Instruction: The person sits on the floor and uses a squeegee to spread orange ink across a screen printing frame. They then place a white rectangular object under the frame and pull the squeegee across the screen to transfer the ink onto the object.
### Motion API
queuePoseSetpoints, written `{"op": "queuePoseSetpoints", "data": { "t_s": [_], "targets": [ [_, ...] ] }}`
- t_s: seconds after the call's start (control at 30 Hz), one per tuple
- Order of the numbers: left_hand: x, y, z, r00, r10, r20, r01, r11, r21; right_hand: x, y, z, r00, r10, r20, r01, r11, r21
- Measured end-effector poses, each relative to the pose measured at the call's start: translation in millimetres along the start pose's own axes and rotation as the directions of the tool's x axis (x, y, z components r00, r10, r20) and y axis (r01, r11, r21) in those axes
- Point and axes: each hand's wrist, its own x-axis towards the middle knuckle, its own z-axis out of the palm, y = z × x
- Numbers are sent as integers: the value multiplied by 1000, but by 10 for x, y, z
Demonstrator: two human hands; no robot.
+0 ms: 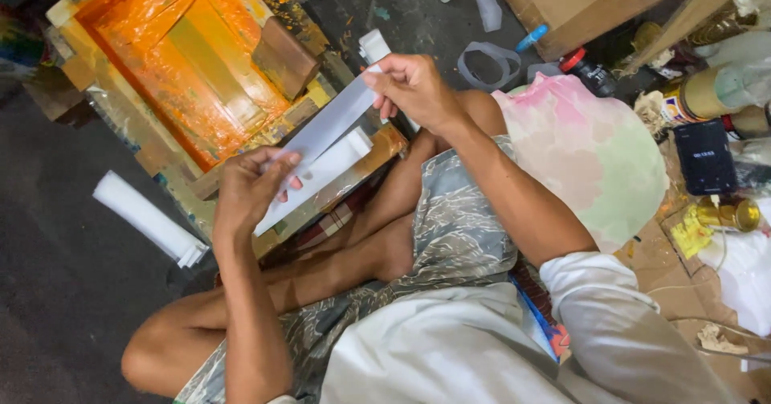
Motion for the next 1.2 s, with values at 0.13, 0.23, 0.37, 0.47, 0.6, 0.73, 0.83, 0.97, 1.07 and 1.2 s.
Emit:
{"op": "queuePoseSetpoints", "data": {
  "t_s": [0.13,0.23,0.37,0.47,0.6,0.73,0.83,0.97,1.07,1.2],
  "targets": [
    [-88,-182,-191,982,-3,-189,-13,996,-85,56,37,201,999,43,-6,-42,997,68],
    [-137,-365,-319,960,-33,-276,-5,991,-135,58,233,480,993,112,-31,-104,977,184],
    [-182,-387,-336,954,-5,-300,-50,983,-174,-72,212,1151,975,201,91,-215,959,185],
    [-302,-345,-375,943,-42,-330,-42,969,-242,-133,-85,1468,952,234,195,-267,950,163],
    [-504,-426,-605,933,-83,-349,-4,971,-241,45,-27,1417,953,255,163,-278,951,138],
    [-585,-438,-709,911,-106,-399,9,971,-238,124,-168,1222,969,226,104,-234,969,79],
    [-546,-462,-560,858,38,-512,-220,928,-300,67,-168,1253,979,200,30,-203,969,143],
    [-331,-264,-84,833,29,-552,-256,906,-338,-78,-148,1494,983,180,-13,-174,965,197],
    [-196,-298,158,838,-25,-545,-161,943,-290,-191,-56,1621,988,149,39,-153,971,185],
    [-318,-334,47,871,-26,-491,-133,948,-287,-216,-134,1570,991,137,9,-136,975,176]
  ]
}}
